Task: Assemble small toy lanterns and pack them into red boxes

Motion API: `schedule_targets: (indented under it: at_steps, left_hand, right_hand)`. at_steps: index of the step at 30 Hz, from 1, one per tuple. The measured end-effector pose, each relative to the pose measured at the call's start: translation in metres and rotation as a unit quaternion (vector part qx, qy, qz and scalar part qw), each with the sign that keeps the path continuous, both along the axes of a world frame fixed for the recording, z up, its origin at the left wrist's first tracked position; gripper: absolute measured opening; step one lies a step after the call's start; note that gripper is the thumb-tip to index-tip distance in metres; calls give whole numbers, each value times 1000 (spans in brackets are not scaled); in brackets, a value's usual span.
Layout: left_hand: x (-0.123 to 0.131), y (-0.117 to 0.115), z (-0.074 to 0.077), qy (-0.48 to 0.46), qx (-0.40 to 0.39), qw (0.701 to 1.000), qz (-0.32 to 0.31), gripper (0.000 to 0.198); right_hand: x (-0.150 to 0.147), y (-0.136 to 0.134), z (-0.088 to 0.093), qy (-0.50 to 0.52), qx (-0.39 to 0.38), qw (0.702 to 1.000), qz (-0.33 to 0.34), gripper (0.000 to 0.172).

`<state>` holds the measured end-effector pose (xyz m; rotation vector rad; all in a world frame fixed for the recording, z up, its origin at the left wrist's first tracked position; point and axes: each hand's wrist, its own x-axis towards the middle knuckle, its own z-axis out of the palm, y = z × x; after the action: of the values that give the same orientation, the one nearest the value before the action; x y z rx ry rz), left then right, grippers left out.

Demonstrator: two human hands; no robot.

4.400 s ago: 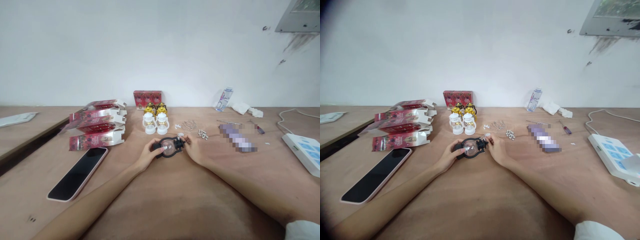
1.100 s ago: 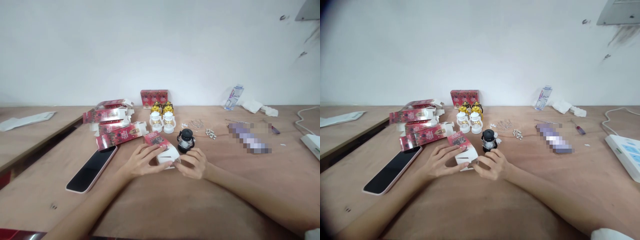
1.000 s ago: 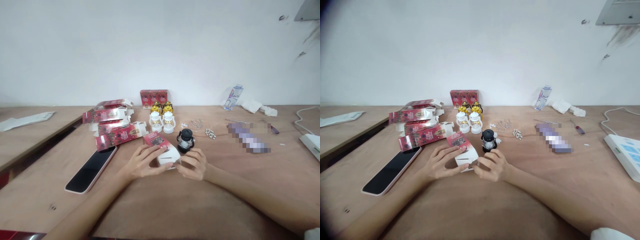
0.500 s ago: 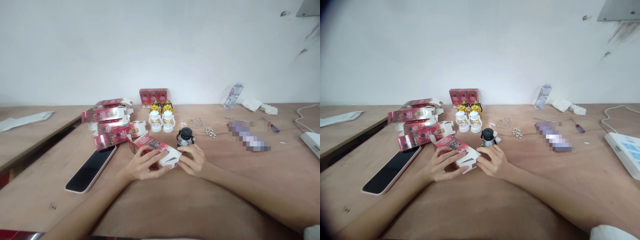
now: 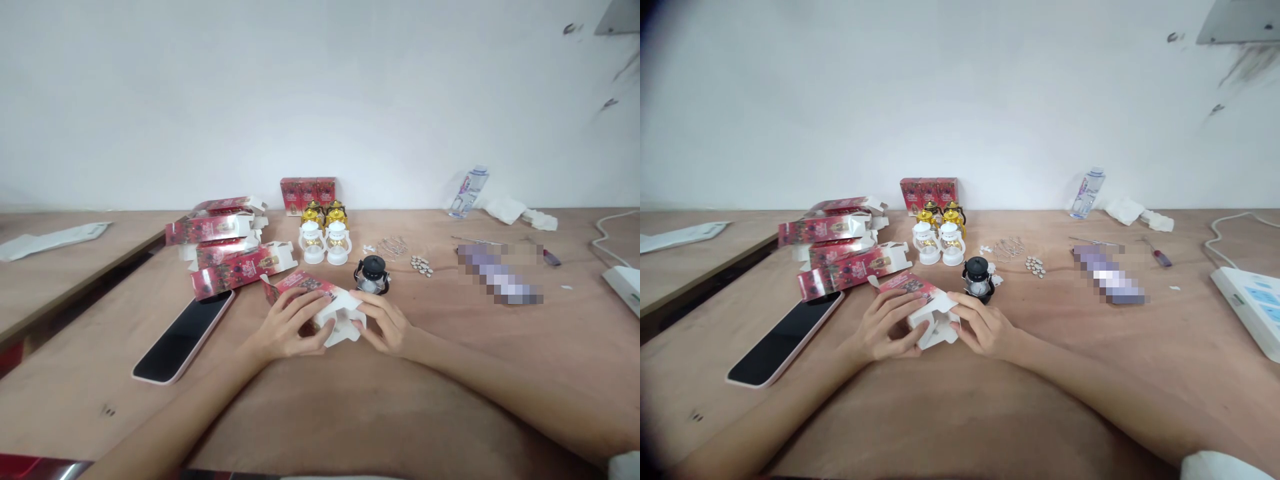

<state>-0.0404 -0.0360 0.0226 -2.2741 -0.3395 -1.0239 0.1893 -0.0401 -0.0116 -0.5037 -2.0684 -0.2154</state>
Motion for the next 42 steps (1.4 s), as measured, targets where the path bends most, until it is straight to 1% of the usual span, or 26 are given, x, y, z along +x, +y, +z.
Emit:
schedule_targets:
  at_steps: [2,4,7,9,11,13,16,19,22,24,26,28,32,37,39,42]
  left_hand:
    - [-2,0,1,19,18,1000,7,24]
    - [-2,-1,-1,16,9,1000,4,29]
    - [1,-3,-7,-14,-32,999,-15,36]
    - [4,-5,-10,-32,-59,998,-23,44]
    - [8,-7,-10,-57,-84,995,-21,53]
    - [10,-10,-9,-86,-109,990,-12,57]
    - [11,-12,-7,-106,-120,987,-6,54]
    - [11,-11,-7,-108,-112,988,-8,46]
    - [10,-11,-8,-110,-99,989,-14,41]
    - [11,-11,-9,-109,-93,990,-13,39]
    - [12,-11,-10,-105,-88,990,-12,38]
    - [13,-11,-12,-100,-87,991,-13,35]
    - [14,-10,-14,-88,-86,992,-19,35]
    - [16,-10,-9,-94,-94,990,-40,35]
    - [17,-10,-7,-96,-97,990,-46,35]
    - [17,-10,-7,-97,-97,990,-44,35]
  right_hand:
    - [-1,-1,-1,11,-2,1000,12,47]
    - [-2,-2,-3,21,-6,999,25,46]
    - [-5,-5,-6,54,-25,997,53,43]
    - [-7,-7,-9,91,-55,992,75,40]
    - [-8,-9,-11,129,-89,982,101,35]
    - [-8,-11,-12,151,-120,973,126,30]
    - [-7,-14,-10,157,-154,964,149,25]
    - [-4,-15,-6,144,-166,960,175,28]
    - [-3,-15,0,117,-175,962,174,34]
    - [-5,-14,5,91,-175,965,170,33]
    - [-8,-14,8,84,-185,962,181,28]
    - [-11,-14,9,103,-217,951,197,25]
    - [-17,-17,6,146,-306,918,205,21]
    - [-21,-24,4,204,-415,859,221,16]
    - [-23,-27,3,221,-441,841,224,15]
    - [-25,-29,3,239,-460,825,225,15]
